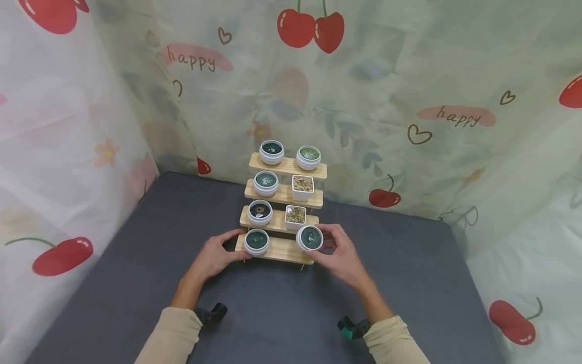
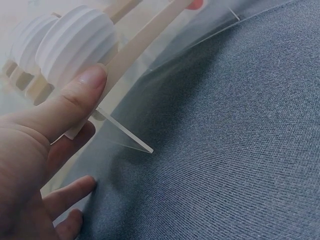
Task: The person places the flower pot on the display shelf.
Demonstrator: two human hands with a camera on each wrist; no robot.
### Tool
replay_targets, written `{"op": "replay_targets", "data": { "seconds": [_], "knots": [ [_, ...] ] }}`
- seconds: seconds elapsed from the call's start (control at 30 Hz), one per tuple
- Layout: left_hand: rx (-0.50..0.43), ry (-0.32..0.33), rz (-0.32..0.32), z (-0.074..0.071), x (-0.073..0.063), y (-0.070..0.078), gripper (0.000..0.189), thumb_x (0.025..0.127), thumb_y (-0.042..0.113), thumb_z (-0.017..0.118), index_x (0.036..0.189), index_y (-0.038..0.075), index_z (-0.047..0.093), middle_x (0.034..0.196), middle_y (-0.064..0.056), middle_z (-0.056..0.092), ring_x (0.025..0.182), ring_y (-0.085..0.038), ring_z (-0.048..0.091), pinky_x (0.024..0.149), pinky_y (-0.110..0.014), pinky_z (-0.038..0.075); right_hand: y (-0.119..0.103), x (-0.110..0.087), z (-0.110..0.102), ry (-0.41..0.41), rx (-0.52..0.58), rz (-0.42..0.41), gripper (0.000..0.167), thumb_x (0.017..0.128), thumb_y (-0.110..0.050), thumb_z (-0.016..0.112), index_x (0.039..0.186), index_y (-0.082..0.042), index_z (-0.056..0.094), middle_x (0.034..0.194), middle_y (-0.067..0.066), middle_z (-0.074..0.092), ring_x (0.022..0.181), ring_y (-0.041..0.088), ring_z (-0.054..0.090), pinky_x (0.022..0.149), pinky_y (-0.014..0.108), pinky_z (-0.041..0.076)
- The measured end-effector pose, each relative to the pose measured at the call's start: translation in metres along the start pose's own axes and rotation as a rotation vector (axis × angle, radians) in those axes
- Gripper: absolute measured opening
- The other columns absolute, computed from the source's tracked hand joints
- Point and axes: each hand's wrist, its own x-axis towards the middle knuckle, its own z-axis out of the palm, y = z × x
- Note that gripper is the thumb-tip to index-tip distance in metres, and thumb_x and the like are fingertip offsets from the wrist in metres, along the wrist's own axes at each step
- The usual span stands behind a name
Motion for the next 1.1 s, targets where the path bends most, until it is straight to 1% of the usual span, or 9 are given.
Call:
{"op": "replay_targets", "data": {
  "seconds": [0.13, 0.3, 0.37, 0.5, 0.6, 0.77, 0.97, 1.1],
  "knots": [
    [-0.001, 0.0, 0.001, 0.0, 0.0, 0.0, 0.079, 0.071, 0.052, 0.09, 0.14, 0.026, 0.063, 0.143, -0.01, 0.063, 0.131, -0.031, 0.056, 0.113, -0.054, 0.04, 0.003, -0.003, 0.008, -0.018, -0.003, 0.006, 0.059, 0.078, -0.015, 0.09, 0.131, -0.012, 0.063, 0.12, 0.007, 0.06, 0.104, 0.017, 0.063, 0.085, 0.028, 0.058],
    [0.001, 0.003, 0.008, 0.0, 0.001, -0.001, 0.078, 0.071, 0.051, 0.091, 0.14, 0.027, 0.063, 0.142, -0.01, 0.063, 0.13, -0.031, 0.056, 0.112, -0.053, 0.04, 0.008, -0.005, 0.021, -0.036, -0.008, 0.029, 0.059, 0.078, -0.018, 0.09, 0.131, -0.014, 0.064, 0.119, 0.007, 0.062, 0.101, 0.02, 0.064, 0.083, 0.037, 0.059],
    [0.0, 0.005, 0.009, 0.0, 0.001, -0.001, 0.077, 0.071, 0.05, 0.091, 0.139, 0.027, 0.063, 0.142, -0.01, 0.064, 0.13, -0.031, 0.057, 0.112, -0.053, 0.04, 0.01, -0.005, 0.026, -0.043, -0.011, 0.052, 0.059, 0.078, -0.019, 0.09, 0.131, -0.015, 0.064, 0.119, 0.007, 0.062, 0.1, 0.02, 0.063, 0.082, 0.041, 0.058],
    [0.005, 0.003, 0.012, 0.0, 0.001, -0.002, 0.077, 0.071, 0.051, 0.091, 0.139, 0.027, 0.063, 0.142, -0.01, 0.064, 0.129, -0.03, 0.057, 0.111, -0.053, 0.041, 0.013, -0.006, 0.035, -0.036, -0.01, 0.089, 0.059, 0.078, -0.019, 0.091, 0.13, -0.016, 0.066, 0.119, 0.007, 0.064, 0.097, 0.022, 0.063, 0.081, 0.043, 0.057],
    [0.004, -0.003, 0.012, 0.0, 0.001, -0.002, 0.078, 0.071, 0.052, 0.09, 0.139, 0.027, 0.063, 0.142, -0.01, 0.064, 0.128, -0.03, 0.057, 0.111, -0.053, 0.04, 0.014, -0.007, 0.039, -0.024, -0.002, 0.088, 0.059, 0.077, -0.018, 0.091, 0.13, -0.015, 0.066, 0.118, 0.008, 0.064, 0.096, 0.023, 0.063, 0.08, 0.044, 0.057],
    [-0.006, -0.002, 0.008, -0.001, 0.002, -0.001, 0.079, 0.071, 0.052, 0.09, 0.14, 0.027, 0.063, 0.143, -0.01, 0.063, 0.13, -0.03, 0.056, 0.112, -0.054, 0.04, 0.015, -0.007, 0.042, -0.015, -0.015, 0.074, 0.058, 0.078, -0.02, 0.091, 0.13, -0.017, 0.066, 0.116, 0.007, 0.064, 0.095, 0.023, 0.064, 0.078, 0.039, 0.057],
    [-0.001, -0.009, 0.012, -0.001, 0.002, -0.001, 0.078, 0.071, 0.053, 0.09, 0.14, 0.027, 0.063, 0.143, -0.01, 0.063, 0.131, -0.031, 0.056, 0.113, -0.054, 0.039, 0.016, -0.007, 0.048, -0.005, -0.042, 0.121, 0.058, 0.08, -0.024, 0.089, 0.132, -0.02, 0.065, 0.117, 0.004, 0.063, 0.095, 0.019, 0.061, 0.077, 0.024, 0.05],
    [0.005, -0.008, 0.011, 0.0, 0.002, -0.002, 0.078, 0.071, 0.054, 0.09, 0.14, 0.027, 0.063, 0.143, -0.01, 0.063, 0.131, -0.031, 0.056, 0.113, -0.054, 0.039, 0.015, -0.009, 0.051, -0.001, -0.066, 0.152, 0.058, 0.082, -0.026, 0.088, 0.134, -0.02, 0.064, 0.12, 0.003, 0.063, 0.098, 0.016, 0.061, 0.08, 0.023, 0.049]
  ]
}}
